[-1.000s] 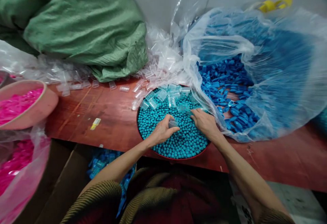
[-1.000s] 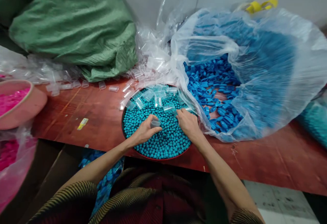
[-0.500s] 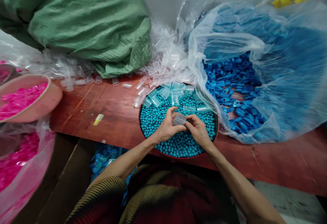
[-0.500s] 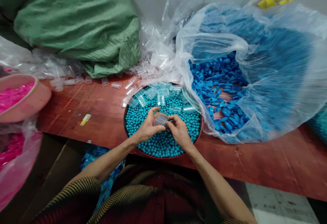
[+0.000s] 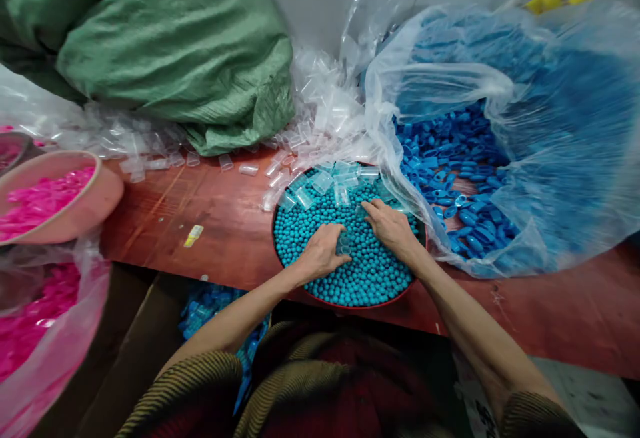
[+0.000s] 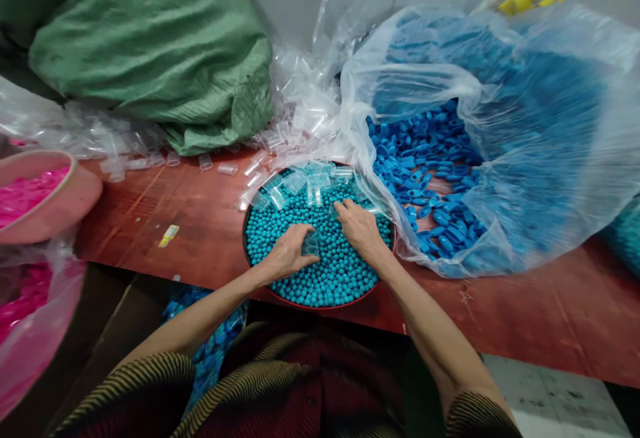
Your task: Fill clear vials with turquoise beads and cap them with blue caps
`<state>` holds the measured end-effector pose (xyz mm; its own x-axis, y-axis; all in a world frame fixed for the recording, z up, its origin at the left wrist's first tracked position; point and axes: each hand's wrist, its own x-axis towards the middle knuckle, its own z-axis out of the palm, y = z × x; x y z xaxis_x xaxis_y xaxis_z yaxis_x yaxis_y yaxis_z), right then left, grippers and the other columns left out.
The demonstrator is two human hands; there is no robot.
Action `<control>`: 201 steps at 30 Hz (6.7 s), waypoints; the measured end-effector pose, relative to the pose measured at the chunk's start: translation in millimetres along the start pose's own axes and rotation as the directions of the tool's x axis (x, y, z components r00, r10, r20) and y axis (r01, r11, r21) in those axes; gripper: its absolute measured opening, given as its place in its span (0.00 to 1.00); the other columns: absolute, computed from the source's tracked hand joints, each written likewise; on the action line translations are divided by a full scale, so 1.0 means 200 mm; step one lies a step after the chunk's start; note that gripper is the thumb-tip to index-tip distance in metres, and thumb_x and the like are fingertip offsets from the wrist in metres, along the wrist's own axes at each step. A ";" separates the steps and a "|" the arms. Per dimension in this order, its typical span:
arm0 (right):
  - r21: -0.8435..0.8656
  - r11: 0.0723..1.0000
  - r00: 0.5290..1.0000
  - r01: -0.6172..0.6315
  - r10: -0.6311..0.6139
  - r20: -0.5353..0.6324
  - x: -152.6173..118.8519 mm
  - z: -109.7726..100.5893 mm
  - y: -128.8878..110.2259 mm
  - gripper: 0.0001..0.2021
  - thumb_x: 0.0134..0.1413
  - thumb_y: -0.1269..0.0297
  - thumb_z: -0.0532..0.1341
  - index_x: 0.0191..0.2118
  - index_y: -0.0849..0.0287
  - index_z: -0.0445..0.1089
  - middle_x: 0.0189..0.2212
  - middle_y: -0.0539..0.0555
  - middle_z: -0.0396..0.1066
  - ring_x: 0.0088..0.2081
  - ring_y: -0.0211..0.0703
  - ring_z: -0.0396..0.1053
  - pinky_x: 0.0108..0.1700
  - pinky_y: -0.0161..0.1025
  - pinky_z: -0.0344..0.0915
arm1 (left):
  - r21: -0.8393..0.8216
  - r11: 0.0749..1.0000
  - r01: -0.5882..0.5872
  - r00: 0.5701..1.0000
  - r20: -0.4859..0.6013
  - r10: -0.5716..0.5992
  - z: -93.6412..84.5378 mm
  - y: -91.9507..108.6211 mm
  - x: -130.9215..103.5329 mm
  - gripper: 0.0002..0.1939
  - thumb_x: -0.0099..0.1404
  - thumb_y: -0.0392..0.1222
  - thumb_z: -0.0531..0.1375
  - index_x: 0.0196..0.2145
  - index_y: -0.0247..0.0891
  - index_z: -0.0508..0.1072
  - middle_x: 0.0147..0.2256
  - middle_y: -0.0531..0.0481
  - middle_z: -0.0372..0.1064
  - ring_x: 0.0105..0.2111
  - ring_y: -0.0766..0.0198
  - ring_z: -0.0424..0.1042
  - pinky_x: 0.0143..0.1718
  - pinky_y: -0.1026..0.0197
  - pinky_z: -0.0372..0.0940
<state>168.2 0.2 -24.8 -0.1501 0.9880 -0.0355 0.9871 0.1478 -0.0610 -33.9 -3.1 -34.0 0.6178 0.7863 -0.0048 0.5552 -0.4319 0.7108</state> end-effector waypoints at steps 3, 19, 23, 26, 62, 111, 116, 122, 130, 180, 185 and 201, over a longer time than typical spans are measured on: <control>-0.036 0.998 0.998 0.054 -0.054 0.012 -0.01 0.03 0.00 0.16 0.63 0.67 0.50 0.54 0.60 0.62 0.46 0.60 0.69 0.41 0.47 0.66 0.35 0.38 0.56 | -0.374 0.927 0.043 0.997 0.074 -0.016 -0.02 -0.02 0.00 0.30 0.49 0.42 0.69 0.47 0.38 0.62 0.42 0.47 0.65 0.40 0.61 0.66 0.44 0.56 0.63; 0.163 0.984 0.975 0.077 -0.040 -0.217 -0.08 -0.04 -0.01 0.20 0.59 0.70 0.50 0.57 0.62 0.61 0.49 0.65 0.65 0.46 0.55 0.65 0.45 0.48 0.62 | -0.667 0.726 0.165 0.986 0.141 -0.094 -0.13 0.04 -0.02 0.39 0.46 0.42 0.70 0.54 0.41 0.59 0.46 0.45 0.66 0.40 0.62 0.68 0.42 0.60 0.63; 0.346 0.861 0.912 0.373 -0.272 -0.307 -0.15 -0.12 -0.10 0.20 0.59 0.67 0.54 0.57 0.55 0.62 0.53 0.61 0.62 0.52 0.51 0.62 0.51 0.47 0.62 | -0.620 0.776 0.118 0.990 0.135 -0.042 -0.11 0.02 0.00 0.43 0.51 0.40 0.66 0.60 0.38 0.50 0.45 0.45 0.66 0.39 0.60 0.69 0.42 0.58 0.65; 0.333 0.831 0.890 0.446 -0.374 -0.259 -0.14 -0.10 -0.15 0.20 0.58 0.69 0.55 0.57 0.53 0.62 0.54 0.60 0.62 0.52 0.51 0.62 0.50 0.48 0.62 | -0.547 0.833 0.079 0.990 0.141 -0.002 -0.09 0.03 0.03 0.45 0.51 0.35 0.62 0.62 0.36 0.46 0.49 0.42 0.64 0.41 0.60 0.69 0.43 0.58 0.65; 0.865 0.501 0.999 -0.008 -0.043 0.033 -0.22 -0.08 -0.11 0.15 0.48 0.64 0.61 0.44 0.55 0.68 0.23 0.46 0.66 0.25 0.39 0.64 0.31 0.37 0.62 | -0.267 0.963 0.014 1.000 -0.003 -0.016 -0.12 0.14 0.06 0.15 0.57 0.33 0.56 0.44 0.41 0.68 0.37 0.50 0.71 0.38 0.59 0.70 0.44 0.59 0.62; 0.461 0.813 0.935 0.355 -0.305 -0.182 -0.15 0.10 -0.15 0.22 0.57 0.78 0.46 0.55 0.61 0.60 0.45 0.60 0.68 0.47 0.45 0.67 0.49 0.44 0.67 | 0.353 0.907 -0.231 0.973 0.109 0.205 0.02 0.03 -0.05 0.20 0.55 0.30 0.54 0.47 0.31 0.58 0.54 0.31 0.57 0.58 0.46 0.56 0.55 0.45 0.59; 0.453 0.838 0.946 0.304 -0.208 -0.249 -0.16 0.05 -0.14 0.23 0.58 0.76 0.44 0.59 0.60 0.58 0.53 0.61 0.64 0.54 0.45 0.64 0.51 0.43 0.66 | 0.412 0.907 -0.087 0.987 0.159 0.023 -0.01 0.08 0.00 0.28 0.56 0.33 0.54 0.55 0.32 0.53 0.47 0.39 0.63 0.48 0.50 0.63 0.47 0.47 0.64; 0.057 0.991 0.992 -0.124 0.124 -0.006 -0.01 -0.06 0.03 0.17 0.59 0.68 0.52 0.54 0.62 0.63 0.45 0.62 0.69 0.43 0.51 0.68 0.39 0.42 0.66 | 0.448 0.891 -0.078 0.967 0.253 -0.042 -0.05 0.12 0.02 0.17 0.55 0.36 0.57 0.43 0.35 0.62 0.42 0.42 0.64 0.44 0.52 0.64 0.45 0.50 0.64; 0.213 0.961 0.984 0.174 -0.159 -0.084 -0.07 0.02 -0.04 0.18 0.58 0.75 0.47 0.52 0.63 0.65 0.40 0.62 0.69 0.43 0.48 0.68 0.44 0.43 0.66 | 0.436 0.876 -0.204 0.978 0.139 0.158 0.00 0.10 -0.02 0.24 0.49 0.32 0.58 0.45 0.32 0.59 0.64 0.28 0.36 0.65 0.39 0.35 0.60 0.38 0.47; 0.721 0.690 0.985 0.063 0.072 -0.155 -0.18 0.11 -0.14 0.15 0.57 0.70 0.48 0.48 0.59 0.62 0.39 0.57 0.73 0.39 0.45 0.72 0.44 0.45 0.68 | 0.168 0.979 -0.114 0.990 0.101 0.098 0.02 0.04 0.06 0.44 0.51 0.40 0.60 0.62 0.30 0.45 0.57 0.32 0.55 0.55 0.45 0.59 0.53 0.43 0.59; 0.531 0.818 0.957 0.222 -0.078 -0.279 -0.18 0.09 -0.15 0.18 0.59 0.73 0.45 0.52 0.61 0.62 0.49 0.62 0.68 0.51 0.47 0.67 0.52 0.47 0.65 | 0.210 0.977 -0.046 0.999 0.005 0.046 0.04 0.07 0.03 0.30 0.51 0.38 0.57 0.53 0.33 0.58 0.47 0.39 0.64 0.48 0.50 0.64 0.49 0.47 0.62; 0.083 0.527 0.533 0.846 -0.829 -0.168 0.07 0.20 -0.52 0.11 0.60 0.68 0.51 0.44 0.58 0.68 0.45 0.57 0.69 0.52 0.51 0.59 0.58 0.60 0.50 | 0.332 0.881 0.337 0.939 -0.181 -0.291 -0.40 -0.12 -0.08 0.31 0.47 0.36 0.60 0.50 0.33 0.60 0.44 0.42 0.66 0.45 0.53 0.67 0.47 0.52 0.65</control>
<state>60.6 -2.2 -58.1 -0.8895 0.4112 0.1993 0.3882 0.9101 -0.1453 -101.4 30.3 5.8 0.3177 0.9445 -0.0840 0.8825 -0.2621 0.3906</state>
